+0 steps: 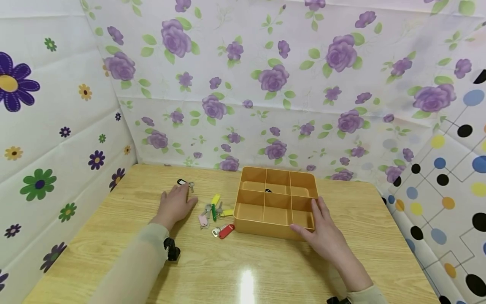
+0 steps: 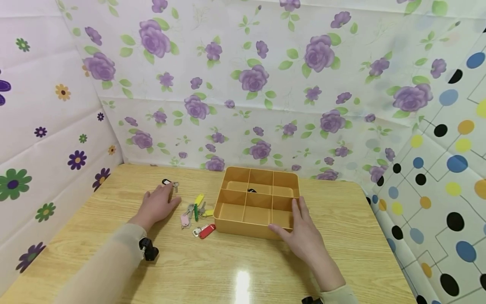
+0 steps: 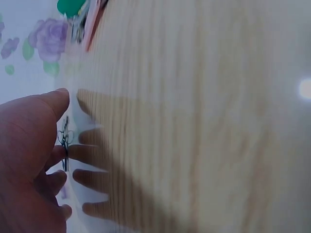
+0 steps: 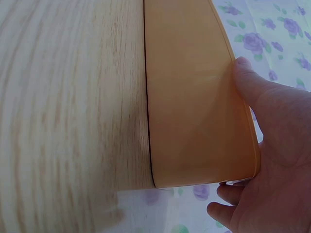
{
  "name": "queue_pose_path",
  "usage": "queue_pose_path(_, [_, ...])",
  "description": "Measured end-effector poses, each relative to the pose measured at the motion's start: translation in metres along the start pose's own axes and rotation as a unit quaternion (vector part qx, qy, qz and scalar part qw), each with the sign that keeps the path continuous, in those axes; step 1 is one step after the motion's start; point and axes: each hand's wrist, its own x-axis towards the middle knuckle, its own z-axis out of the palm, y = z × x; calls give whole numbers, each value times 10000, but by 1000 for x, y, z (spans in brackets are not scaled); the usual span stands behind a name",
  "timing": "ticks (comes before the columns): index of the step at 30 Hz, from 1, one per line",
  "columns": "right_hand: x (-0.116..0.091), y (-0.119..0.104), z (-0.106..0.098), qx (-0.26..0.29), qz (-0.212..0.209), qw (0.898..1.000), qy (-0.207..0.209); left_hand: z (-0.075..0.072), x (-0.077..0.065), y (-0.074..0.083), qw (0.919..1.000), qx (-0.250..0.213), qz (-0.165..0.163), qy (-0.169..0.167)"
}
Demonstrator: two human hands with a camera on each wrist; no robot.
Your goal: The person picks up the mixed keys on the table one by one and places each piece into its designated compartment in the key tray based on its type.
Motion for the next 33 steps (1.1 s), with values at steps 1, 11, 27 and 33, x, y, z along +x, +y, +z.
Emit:
queue_pose_path(1, [0, 0, 0, 7, -4, 10000, 4, 1, -1, 2, 10000, -5, 23, 0])
queue_pose_path(11, [0, 0, 1, -5, 0, 10000, 27, 3, -13, 18, 9999, -49, 108, -47])
queue_pose_path(27, [0, 0, 1, 2, -28, 10000, 35, 5, -30, 43, 9985, -43, 511, -170])
queue_pose_path(33, [0, 1, 1, 0, -29, 10000, 29, 1, -24, 37, 9982, 131, 469, 349])
